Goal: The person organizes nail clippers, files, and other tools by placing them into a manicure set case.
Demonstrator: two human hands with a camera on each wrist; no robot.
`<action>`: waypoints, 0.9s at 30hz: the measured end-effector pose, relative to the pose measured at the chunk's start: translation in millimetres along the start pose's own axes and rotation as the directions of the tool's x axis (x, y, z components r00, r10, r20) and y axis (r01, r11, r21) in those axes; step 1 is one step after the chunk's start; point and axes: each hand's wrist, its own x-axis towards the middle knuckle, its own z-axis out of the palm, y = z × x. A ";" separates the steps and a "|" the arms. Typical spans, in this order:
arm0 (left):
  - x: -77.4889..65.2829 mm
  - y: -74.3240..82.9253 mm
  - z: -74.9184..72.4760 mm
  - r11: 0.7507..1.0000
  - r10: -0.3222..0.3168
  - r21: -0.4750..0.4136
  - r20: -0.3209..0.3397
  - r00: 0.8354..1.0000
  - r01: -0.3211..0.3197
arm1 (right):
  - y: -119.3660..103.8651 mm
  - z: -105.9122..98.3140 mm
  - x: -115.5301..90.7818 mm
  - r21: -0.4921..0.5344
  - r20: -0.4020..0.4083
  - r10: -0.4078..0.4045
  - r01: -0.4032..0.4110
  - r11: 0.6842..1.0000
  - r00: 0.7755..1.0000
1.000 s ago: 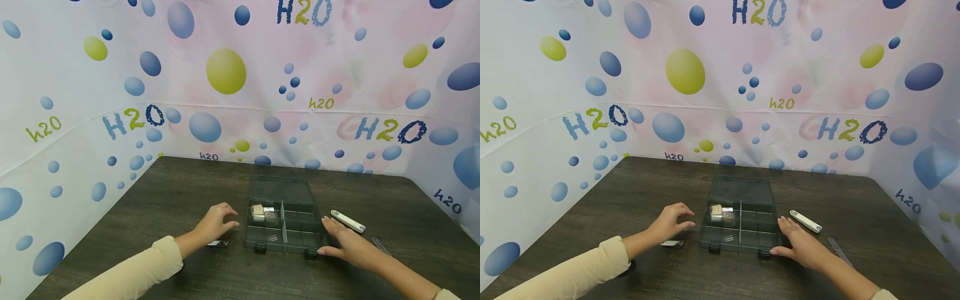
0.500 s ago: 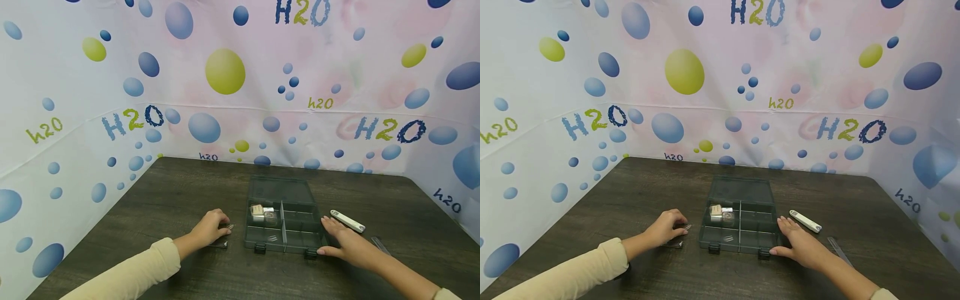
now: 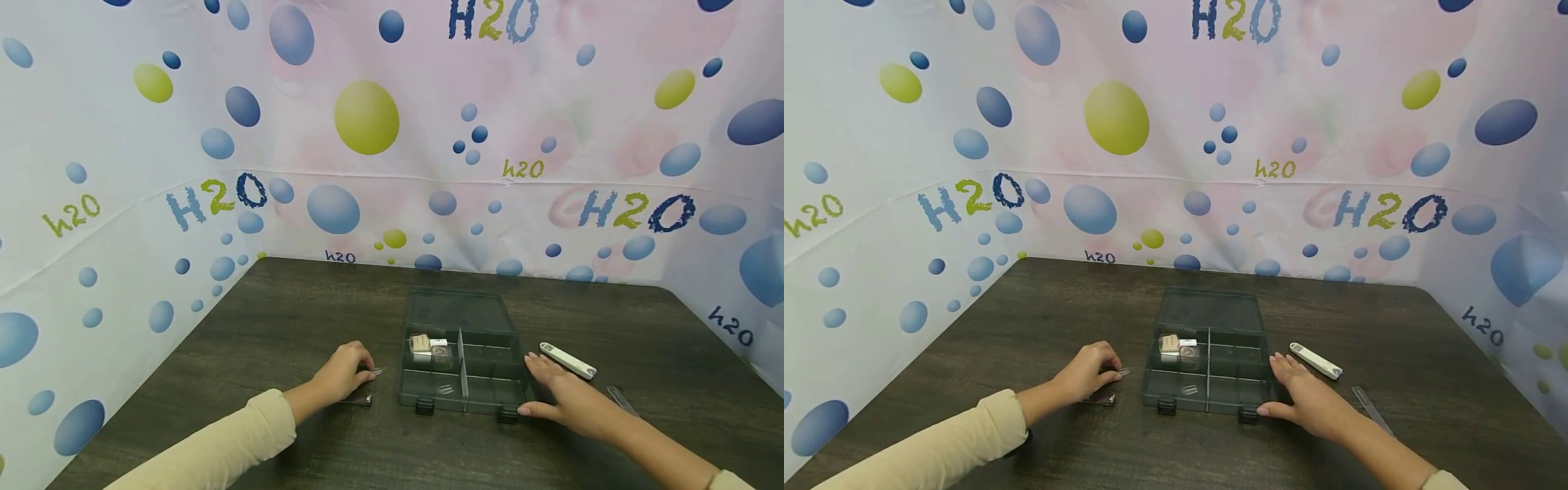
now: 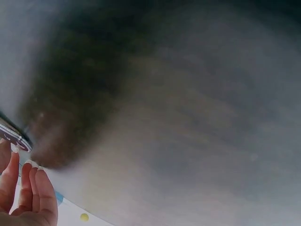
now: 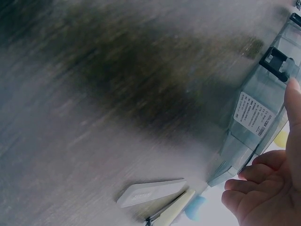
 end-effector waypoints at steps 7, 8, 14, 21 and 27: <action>0.2 -0.7 0.5 1.000 0.022 0.014 -0.011 1.000 -0.022 | 0.8 0.7 0.2 0.007 0.008 0.006 -0.006 1.000 1.000; 0.0 -0.4 0.1 1.000 0.024 0.013 -0.012 1.000 -0.024 | 0.8 0.7 0.2 0.007 0.009 0.007 -0.007 1.000 1.000; -0.7 0.9 -1.2 0.999 0.036 -0.006 -0.021 0.999 -0.036 | 0.4 0.9 0.0 0.007 0.012 0.008 -0.008 1.000 1.000; -2.4 1.7 -3.7 0.998 0.037 -0.045 -0.054 0.998 -0.040 | 0.1 1.2 -0.1 0.000 0.001 0.005 -0.005 1.000 1.000; -4.0 2.1 -7.4 0.997 0.046 -0.062 -0.092 0.995 -0.052 | 0.5 1.5 0.1 -0.004 0.005 0.005 -0.005 1.000 1.000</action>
